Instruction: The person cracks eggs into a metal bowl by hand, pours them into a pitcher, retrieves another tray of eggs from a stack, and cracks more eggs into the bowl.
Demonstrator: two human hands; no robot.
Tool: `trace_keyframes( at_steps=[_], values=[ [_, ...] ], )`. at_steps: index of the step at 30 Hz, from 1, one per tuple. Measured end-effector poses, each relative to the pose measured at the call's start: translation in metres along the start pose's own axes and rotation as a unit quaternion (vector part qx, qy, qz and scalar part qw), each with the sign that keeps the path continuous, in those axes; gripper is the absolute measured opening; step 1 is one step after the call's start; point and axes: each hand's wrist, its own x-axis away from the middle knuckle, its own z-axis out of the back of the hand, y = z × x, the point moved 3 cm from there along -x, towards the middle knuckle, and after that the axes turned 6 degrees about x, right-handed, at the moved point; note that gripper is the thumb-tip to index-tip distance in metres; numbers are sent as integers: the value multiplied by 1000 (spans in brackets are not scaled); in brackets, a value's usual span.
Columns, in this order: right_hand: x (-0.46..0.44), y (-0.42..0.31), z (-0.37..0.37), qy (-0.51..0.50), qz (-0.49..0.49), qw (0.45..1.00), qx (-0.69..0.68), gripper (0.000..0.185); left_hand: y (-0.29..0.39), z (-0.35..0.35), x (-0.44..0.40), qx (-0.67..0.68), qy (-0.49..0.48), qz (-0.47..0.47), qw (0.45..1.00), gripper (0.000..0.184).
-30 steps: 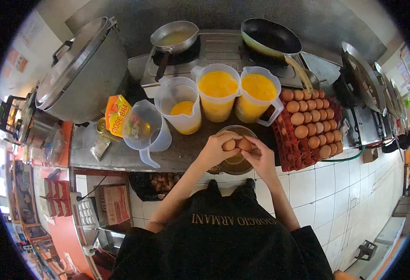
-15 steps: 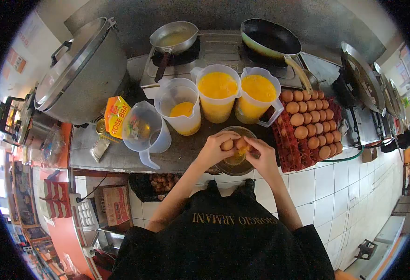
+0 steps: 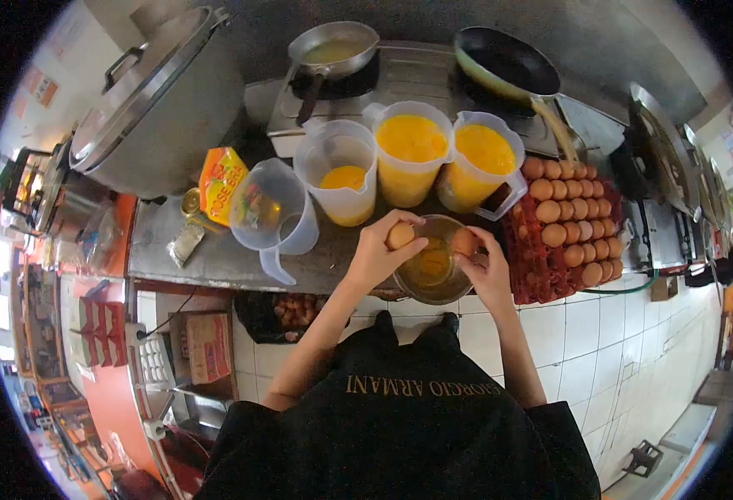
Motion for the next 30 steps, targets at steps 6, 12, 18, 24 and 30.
trace_keyframes(
  at_steps=[6,12,18,24,30],
  values=[
    [16,-39,-52,-196,-72,970,-122,50,46,62,45,16,58,19,998,30],
    [60,-3,-213,-512,-56,852,-94,67,61,98,81,8,119,44,992,34],
    [59,-63,-129,-387,36,920,-44,46,40,82,84,31,103,101,989,47],
    [-3,-48,74,105,43,879,463,40,14,51,76,63,-3,155,986,57],
    [-17,-9,140,44,105,822,557,41,-8,24,59,64,-49,136,987,55]
  ],
)
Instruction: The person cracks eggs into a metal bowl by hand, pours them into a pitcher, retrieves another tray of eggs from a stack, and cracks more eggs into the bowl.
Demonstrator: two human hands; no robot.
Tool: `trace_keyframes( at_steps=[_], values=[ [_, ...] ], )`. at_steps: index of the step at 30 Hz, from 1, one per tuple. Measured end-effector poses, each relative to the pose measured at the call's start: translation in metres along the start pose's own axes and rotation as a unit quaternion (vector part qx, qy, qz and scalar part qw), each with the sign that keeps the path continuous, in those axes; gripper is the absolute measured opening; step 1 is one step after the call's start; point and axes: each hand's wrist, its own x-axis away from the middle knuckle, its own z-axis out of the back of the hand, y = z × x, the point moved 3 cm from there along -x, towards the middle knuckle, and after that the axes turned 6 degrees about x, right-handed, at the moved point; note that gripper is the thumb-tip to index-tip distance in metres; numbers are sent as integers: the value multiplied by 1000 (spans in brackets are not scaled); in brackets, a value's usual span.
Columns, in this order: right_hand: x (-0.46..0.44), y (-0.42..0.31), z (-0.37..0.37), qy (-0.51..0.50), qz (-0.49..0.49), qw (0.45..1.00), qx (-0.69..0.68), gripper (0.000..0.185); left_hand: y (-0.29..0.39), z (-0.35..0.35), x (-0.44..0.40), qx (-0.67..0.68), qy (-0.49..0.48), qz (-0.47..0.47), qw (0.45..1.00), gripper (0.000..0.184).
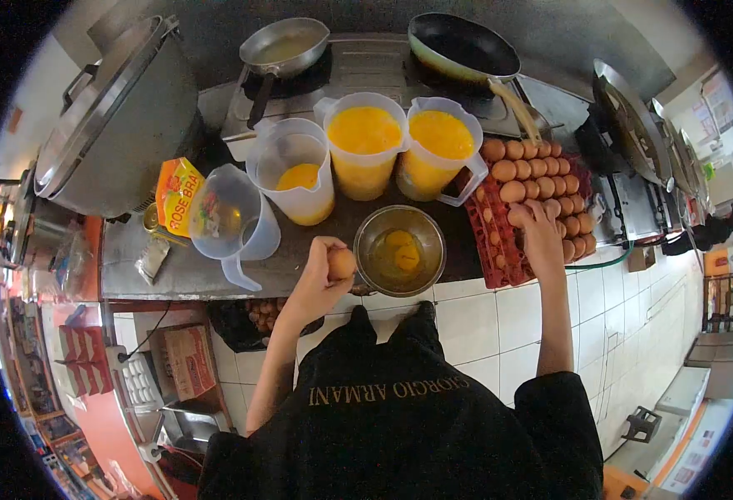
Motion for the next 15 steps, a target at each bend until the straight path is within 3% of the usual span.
trace_keyframes(
  at_steps=[3,5,6,8,10,12,13,15],
  values=[
    [1,5,4,-30,-2,1000,9,43,12,-12,-12,-84,-4,-55,995,52],
    [5,0,16,63,-34,979,-192,43,20,-20,-19,-121,5,-104,987,50],
    [9,-9,16,66,-31,978,-193,43,22,-25,-22,-87,-6,-79,993,48],
    [23,-38,10,86,-77,878,-465,47,24,-35,-25,-58,-12,-54,997,47],
    [32,-80,0,21,-136,766,-628,44,25,-47,-30,-24,-26,-73,997,48],
    [38,-116,11,112,-21,877,-466,46,21,-54,-36,-45,-23,-119,992,50],
    [37,-126,17,178,63,900,-392,47,21,-58,-37,-27,-32,-103,994,50],
    [41,-142,27,237,61,896,-372,47,26,-61,-37,-9,-41,-85,995,50]
  ],
)
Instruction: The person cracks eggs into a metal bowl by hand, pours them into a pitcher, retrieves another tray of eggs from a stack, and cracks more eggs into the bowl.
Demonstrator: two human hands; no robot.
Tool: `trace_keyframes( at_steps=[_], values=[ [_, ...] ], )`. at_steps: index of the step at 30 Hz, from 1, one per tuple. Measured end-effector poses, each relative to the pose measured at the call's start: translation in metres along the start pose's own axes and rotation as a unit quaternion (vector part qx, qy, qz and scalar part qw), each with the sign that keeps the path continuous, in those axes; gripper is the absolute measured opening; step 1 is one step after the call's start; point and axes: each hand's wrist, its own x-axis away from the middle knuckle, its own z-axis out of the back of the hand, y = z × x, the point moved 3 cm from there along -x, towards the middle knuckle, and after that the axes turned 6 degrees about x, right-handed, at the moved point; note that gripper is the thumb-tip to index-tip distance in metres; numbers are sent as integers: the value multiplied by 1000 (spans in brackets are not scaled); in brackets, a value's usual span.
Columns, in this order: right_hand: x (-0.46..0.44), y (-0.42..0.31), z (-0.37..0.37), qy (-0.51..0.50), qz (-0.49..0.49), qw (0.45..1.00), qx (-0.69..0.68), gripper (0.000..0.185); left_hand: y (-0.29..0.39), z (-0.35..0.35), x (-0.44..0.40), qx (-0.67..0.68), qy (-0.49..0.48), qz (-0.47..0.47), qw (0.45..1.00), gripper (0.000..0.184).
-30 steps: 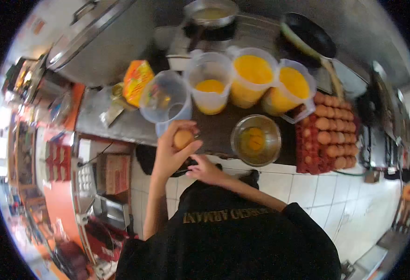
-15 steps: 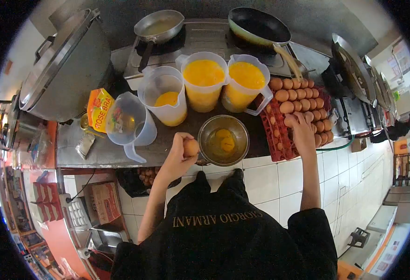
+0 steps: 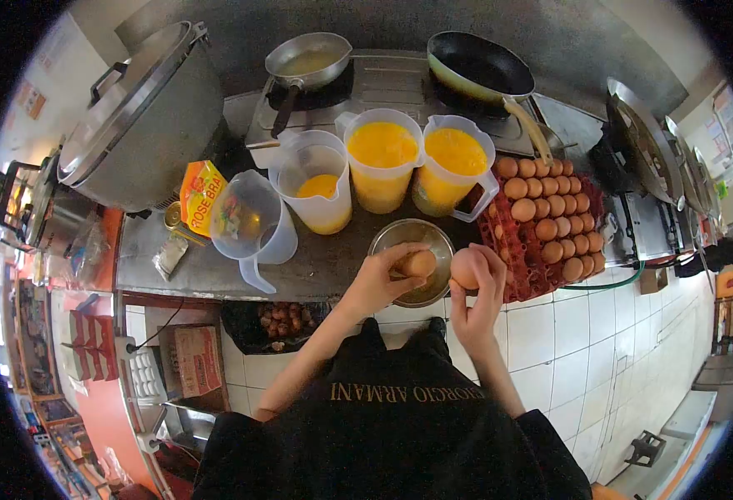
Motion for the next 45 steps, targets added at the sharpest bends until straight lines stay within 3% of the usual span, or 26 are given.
trace_keyframes(
  at_steps=[1,3,5,7,9,10,11,13,15,17,18,20,21,23,27,33,42,45],
  values=[
    [2,-9,1,55,25,998,22,46,7,0,-1,3,-11,24,1000,50],
    [8,-7,-9,54,-7,998,20,44,10,0,-2,4,-24,47,999,50],
    [11,-1,-28,-86,6,992,94,43,9,0,0,-44,-24,66,997,49],
    [8,1,-26,-75,5,993,91,43,4,0,-2,-36,-25,56,997,48],
    [5,9,-23,-30,-98,992,-76,48,2,3,-4,-29,-24,48,998,46],
    [9,17,-30,-5,-189,956,-225,48,3,4,-5,-28,-24,27,999,45],
    [11,22,-32,-6,-190,956,-225,48,4,5,-6,-26,-23,4,999,45],
    [20,44,-39,-82,-306,883,-348,43,-1,8,-9,-35,-30,-9,999,44],
    [25,58,-43,-82,-283,901,-318,41,-6,10,-10,-43,-36,-21,998,43],
    [24,61,-48,-198,-312,871,-325,47,-5,11,-11,-143,-22,-129,981,44],
    [18,57,-47,-197,-313,870,-325,47,-5,12,-12,-143,-23,-129,981,44],
    [1,44,-43,-201,-203,941,-184,48,-3,13,-15,-160,-26,-122,979,43],
    [-1,45,-44,-200,-204,940,-184,48,0,12,-16,-160,-27,-121,979,43],
    [-3,45,-46,-213,-184,946,-162,47,5,12,-19,-24,-4,-25,999,40],
    [-4,48,-51,-177,-151,963,-139,44,-11,12,-23,-47,2,5,999,38],
    [-8,50,-50,-220,-199,951,-89,41,-22,15,-27,-44,-17,-36,998,44],
    [-10,52,-45,-157,-98,980,-77,42,-19,21,-36,-78,-51,-68,993,50],
    [-11,54,-42,-167,-78,981,-59,44,-12,20,-37,-104,-63,-117,986,49]
  ],
)
